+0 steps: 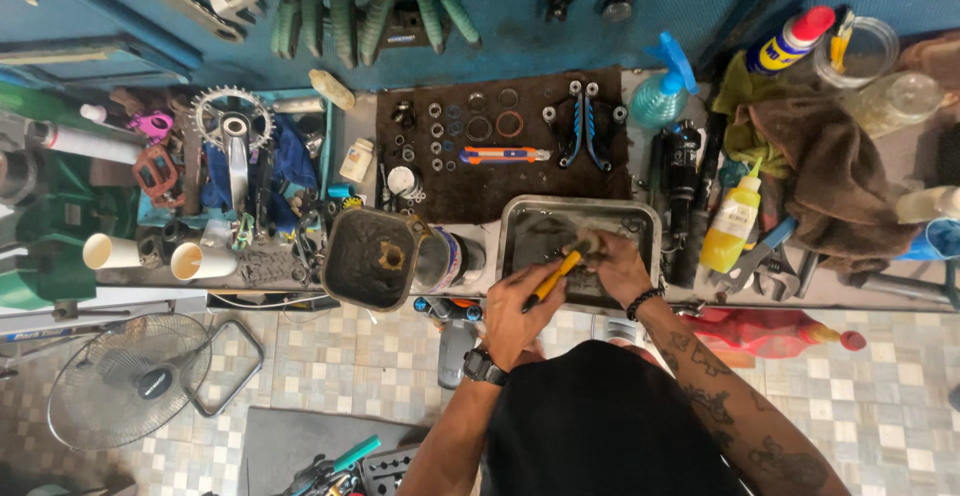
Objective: The person cleans small bicycle parts in a metal tray using a yellow brush and a liquid solvent. They scrub the parts, rinse the brush, and pour more solvent from a red container into the tray. The person also uses pliers to handle a part and places cleaned items on a mat.
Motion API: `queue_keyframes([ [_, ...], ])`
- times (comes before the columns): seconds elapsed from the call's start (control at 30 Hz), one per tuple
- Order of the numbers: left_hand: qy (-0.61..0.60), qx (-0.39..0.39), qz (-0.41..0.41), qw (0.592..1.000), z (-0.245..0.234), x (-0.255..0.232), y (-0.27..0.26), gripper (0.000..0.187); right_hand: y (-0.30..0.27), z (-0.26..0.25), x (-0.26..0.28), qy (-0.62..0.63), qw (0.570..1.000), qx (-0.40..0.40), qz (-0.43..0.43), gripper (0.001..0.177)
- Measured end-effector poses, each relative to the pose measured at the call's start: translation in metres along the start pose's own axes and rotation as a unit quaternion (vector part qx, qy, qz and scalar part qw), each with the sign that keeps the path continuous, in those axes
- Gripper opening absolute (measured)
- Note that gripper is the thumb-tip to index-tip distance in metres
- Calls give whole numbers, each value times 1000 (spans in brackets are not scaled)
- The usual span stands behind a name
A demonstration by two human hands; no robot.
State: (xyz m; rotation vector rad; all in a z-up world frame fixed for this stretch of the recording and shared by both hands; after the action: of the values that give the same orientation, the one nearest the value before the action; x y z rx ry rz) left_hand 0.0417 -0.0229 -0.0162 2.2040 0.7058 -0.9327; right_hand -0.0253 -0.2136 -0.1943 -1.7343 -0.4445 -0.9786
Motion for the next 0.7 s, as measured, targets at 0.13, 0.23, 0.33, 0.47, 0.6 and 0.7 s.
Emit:
queue_keyframes([
  [0.13,1,6,-22,1000,5,7,3,28,-1,-2,12,-18,999,-1,45,47],
  [0.23,0,7,-48,999,6,16,-3,27,-6,-1,17,33,999,-3,33,40],
  [0.33,-41,-41,-99,993,4,26,-6,25,-9,-5,20,90,996,-4,21,27],
  [0.47,-92,-91,-131,983,7,24,-11,26,-5,-1,9,204,976,-5,80,19],
  [0.6,-73,-104,-69,989,0,9,-4,25,-10,2,25,68,998,-12,3,27],
  [0.7,-43,-53,-28,997,-4,-4,-1,28,-23,1,42,-125,988,-90,-27,35],
])
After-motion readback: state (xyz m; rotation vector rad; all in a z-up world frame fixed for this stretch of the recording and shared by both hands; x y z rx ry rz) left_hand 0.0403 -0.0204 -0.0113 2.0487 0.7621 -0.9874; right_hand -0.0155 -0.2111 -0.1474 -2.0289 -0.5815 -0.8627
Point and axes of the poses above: each hand's wrist, its own y-axis towards the middle knuckle, its own z-axis out of the palm, x = y × z, the point moved 4 cm from there along y, towards the middle knuckle, and after that the axes turned 13 degrees about z, right-handed, at the moved point
